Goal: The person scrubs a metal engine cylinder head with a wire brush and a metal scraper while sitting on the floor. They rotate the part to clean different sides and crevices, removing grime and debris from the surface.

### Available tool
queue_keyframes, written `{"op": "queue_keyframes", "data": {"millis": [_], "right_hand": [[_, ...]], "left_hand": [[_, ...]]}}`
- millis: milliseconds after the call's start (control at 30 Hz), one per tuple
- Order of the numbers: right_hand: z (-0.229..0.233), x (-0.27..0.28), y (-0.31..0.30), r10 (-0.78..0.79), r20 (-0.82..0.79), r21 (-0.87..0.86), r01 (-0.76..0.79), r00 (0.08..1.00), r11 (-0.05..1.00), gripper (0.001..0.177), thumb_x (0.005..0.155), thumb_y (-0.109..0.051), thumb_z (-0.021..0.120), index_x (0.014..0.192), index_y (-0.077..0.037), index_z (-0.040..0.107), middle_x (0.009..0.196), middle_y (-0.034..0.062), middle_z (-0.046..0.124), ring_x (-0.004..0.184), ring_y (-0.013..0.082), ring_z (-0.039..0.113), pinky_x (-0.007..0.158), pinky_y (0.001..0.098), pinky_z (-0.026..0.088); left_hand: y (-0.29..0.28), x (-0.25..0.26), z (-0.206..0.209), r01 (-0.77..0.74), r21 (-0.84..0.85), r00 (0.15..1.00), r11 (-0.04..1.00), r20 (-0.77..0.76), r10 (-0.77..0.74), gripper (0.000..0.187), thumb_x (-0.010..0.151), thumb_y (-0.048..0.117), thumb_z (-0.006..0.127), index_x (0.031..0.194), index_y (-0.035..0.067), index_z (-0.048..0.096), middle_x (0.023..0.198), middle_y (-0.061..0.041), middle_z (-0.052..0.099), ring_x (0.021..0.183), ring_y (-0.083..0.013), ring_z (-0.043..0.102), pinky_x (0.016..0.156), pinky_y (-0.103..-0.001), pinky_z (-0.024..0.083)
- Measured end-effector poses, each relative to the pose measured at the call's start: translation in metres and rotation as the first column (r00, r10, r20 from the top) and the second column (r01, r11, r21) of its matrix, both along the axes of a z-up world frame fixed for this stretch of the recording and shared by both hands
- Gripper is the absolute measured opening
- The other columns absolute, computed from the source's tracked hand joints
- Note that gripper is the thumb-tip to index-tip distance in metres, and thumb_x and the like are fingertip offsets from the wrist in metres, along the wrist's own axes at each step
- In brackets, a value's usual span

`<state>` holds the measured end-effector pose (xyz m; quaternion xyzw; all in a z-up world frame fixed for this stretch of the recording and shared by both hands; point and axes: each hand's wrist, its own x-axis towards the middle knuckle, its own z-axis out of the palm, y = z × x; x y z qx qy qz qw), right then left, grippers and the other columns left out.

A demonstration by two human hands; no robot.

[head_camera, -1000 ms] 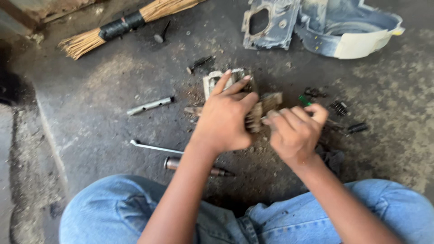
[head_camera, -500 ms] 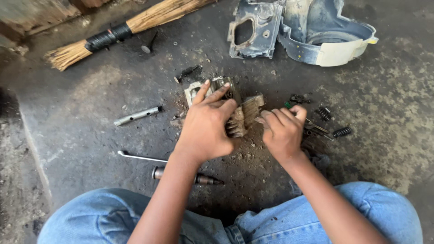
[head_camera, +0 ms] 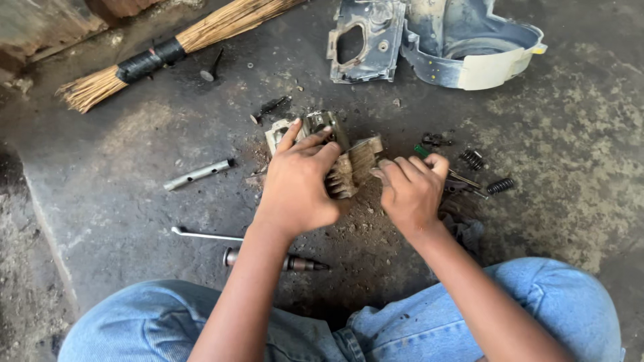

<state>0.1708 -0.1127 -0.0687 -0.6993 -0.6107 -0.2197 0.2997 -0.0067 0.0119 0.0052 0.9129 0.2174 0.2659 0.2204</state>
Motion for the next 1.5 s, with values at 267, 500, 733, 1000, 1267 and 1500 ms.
{"op": "queue_keyframes", "data": {"millis": [267, 500, 733, 1000, 1267, 1500], "right_hand": [[0.003, -0.018, 0.004, 0.113, -0.213, 0.004, -0.115, 0.971, 0.993, 0.002, 0.095, -0.006, 0.068, 0.094, -0.007, 0.069, 0.079, 0.0025, 0.071, 0.073, 0.0194, 0.067, 0.082, 0.0383, 0.038], [0.017, -0.018, 0.016, 0.147, -0.190, 0.019, -0.146, 0.971, 0.989, 0.007, 0.099, -0.006, 0.066, 0.094, -0.008, 0.069, 0.088, 0.0043, 0.075, 0.078, 0.0206, 0.068, 0.086, 0.0407, 0.037], [0.033, -0.032, 0.008, 0.166, -0.088, 0.068, -0.160, 0.982, 0.985, 0.005, 0.094, -0.007, 0.069, 0.095, -0.003, 0.067, 0.085, 0.0094, 0.071, 0.080, 0.0274, 0.066, 0.083, 0.0442, 0.038], [0.007, -0.044, 0.006, 0.191, -0.340, 0.046, -0.187, 0.921, 0.981, 0.025, 0.101, -0.019, 0.061, 0.079, -0.007, 0.063, 0.067, 0.0074, 0.064, 0.062, 0.0251, 0.060, 0.070, 0.0412, 0.039], [0.007, -0.012, 0.014, 0.263, -0.231, 0.115, -0.242, 0.937, 0.963, 0.026, 0.109, -0.024, 0.055, 0.094, -0.005, 0.063, 0.081, 0.0064, 0.070, 0.077, 0.0232, 0.066, 0.085, 0.0423, 0.043], [0.010, -0.016, 0.010, 0.280, -0.080, 0.139, -0.268, 0.957, 0.953, 0.034, 0.111, -0.029, 0.053, 0.088, -0.005, 0.061, 0.077, 0.0078, 0.065, 0.071, 0.0265, 0.062, 0.084, 0.0432, 0.036]], "left_hand": [[0.003, -0.006, 0.000, -0.074, -0.024, 0.997, 0.997, -0.005, 0.074, 0.070, 0.048, 0.027, 0.083, 0.108, -0.006, 0.068, 0.121, -0.029, 0.069, 0.120, -0.0392, 0.065, 0.123, -0.051, 0.026], [0.009, -0.004, 0.000, -0.036, 0.018, 0.999, 0.999, 0.003, 0.036, 0.069, 0.049, 0.027, 0.081, 0.108, -0.004, 0.069, 0.122, -0.029, 0.068, 0.120, -0.0377, 0.064, 0.123, -0.054, 0.023], [-0.004, 0.003, 0.000, 0.042, -0.006, 0.997, 0.999, -0.068, -0.042, 0.057, 0.055, 0.024, 0.078, 0.107, 0.001, 0.071, 0.116, -0.021, 0.073, 0.127, -0.0339, 0.062, 0.125, -0.056, 0.021], [-0.003, -0.007, 0.004, 0.050, -0.016, 0.995, 0.999, -0.086, -0.052, 0.059, 0.052, 0.026, 0.077, 0.107, 0.003, 0.073, 0.120, -0.022, 0.072, 0.126, -0.0310, 0.063, 0.125, -0.056, 0.017], [0.001, 0.003, 0.004, 0.060, 0.008, 0.997, 0.998, -0.053, -0.059, 0.052, 0.055, 0.025, 0.077, 0.100, 0.001, 0.072, 0.113, -0.024, 0.073, 0.126, -0.0346, 0.061, 0.124, -0.055, 0.018], [-0.002, 0.005, 0.002, 0.131, 0.067, 0.988, 0.989, -0.092, -0.125, 0.053, 0.052, 0.020, 0.072, 0.100, -0.003, 0.072, 0.110, -0.024, 0.073, 0.129, -0.0333, 0.061, 0.126, -0.050, 0.021]]}}
